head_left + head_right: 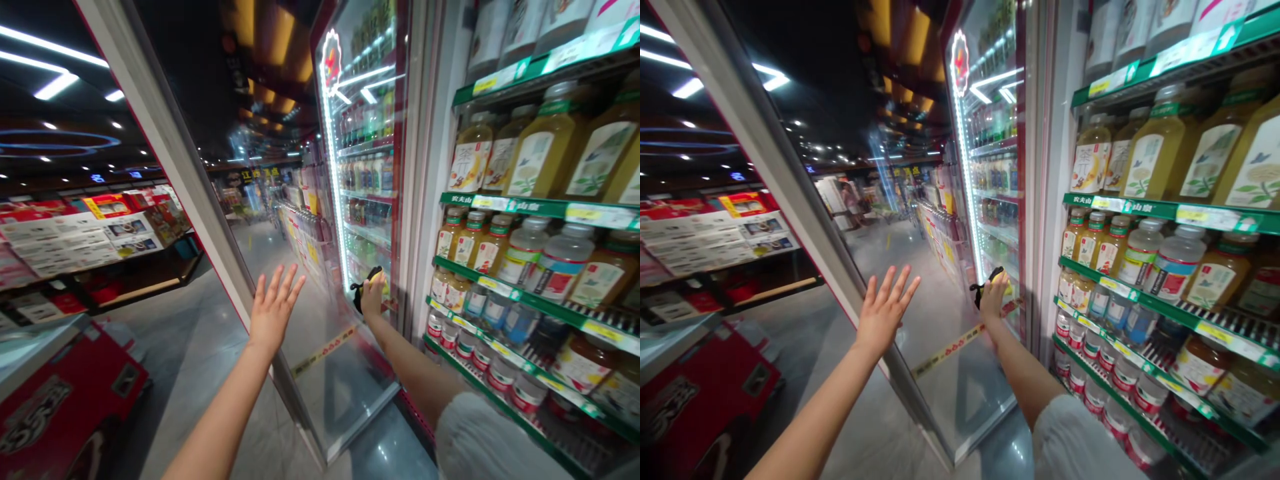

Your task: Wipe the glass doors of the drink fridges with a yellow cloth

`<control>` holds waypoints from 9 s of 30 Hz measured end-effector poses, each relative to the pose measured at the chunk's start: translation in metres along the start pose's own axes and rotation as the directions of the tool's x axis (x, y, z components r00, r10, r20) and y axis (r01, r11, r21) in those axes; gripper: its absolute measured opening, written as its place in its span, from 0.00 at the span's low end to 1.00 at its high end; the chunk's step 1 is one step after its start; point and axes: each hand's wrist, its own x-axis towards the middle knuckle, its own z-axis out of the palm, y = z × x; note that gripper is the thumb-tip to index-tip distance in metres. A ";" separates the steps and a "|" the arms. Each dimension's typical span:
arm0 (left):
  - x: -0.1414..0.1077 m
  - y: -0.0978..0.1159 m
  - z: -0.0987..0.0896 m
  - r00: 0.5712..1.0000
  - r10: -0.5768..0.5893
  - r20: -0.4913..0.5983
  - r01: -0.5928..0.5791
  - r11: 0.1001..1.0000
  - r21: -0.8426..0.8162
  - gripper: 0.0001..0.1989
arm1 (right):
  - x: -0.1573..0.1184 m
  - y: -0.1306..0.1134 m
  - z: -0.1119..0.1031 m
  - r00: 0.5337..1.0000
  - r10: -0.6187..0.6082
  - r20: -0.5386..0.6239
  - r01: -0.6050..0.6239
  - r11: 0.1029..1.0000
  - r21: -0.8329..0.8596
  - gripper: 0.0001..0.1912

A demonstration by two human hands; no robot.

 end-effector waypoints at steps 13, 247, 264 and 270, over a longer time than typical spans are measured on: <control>0.004 0.023 0.022 0.999 -0.038 0.011 0.037 0.996 0.078 0.45 | 0.065 0.037 -0.013 0.950 0.311 -0.017 -0.303 0.936 0.179 0.31; -0.087 -0.016 0.296 0.681 0.331 -0.653 -0.256 0.943 0.211 0.28 | -0.185 0.039 0.154 0.862 -0.476 -0.176 0.448 0.876 -0.179 0.28; -0.086 0.022 0.303 0.705 0.561 -0.434 -0.473 0.828 0.302 0.23 | -0.164 0.135 0.120 0.936 -0.093 -0.340 0.059 0.992 -0.110 0.28; -0.083 0.027 0.304 0.700 0.547 -0.459 -0.489 0.836 0.251 0.24 | -0.174 0.133 0.132 0.936 -0.086 -0.341 0.047 0.992 -0.121 0.29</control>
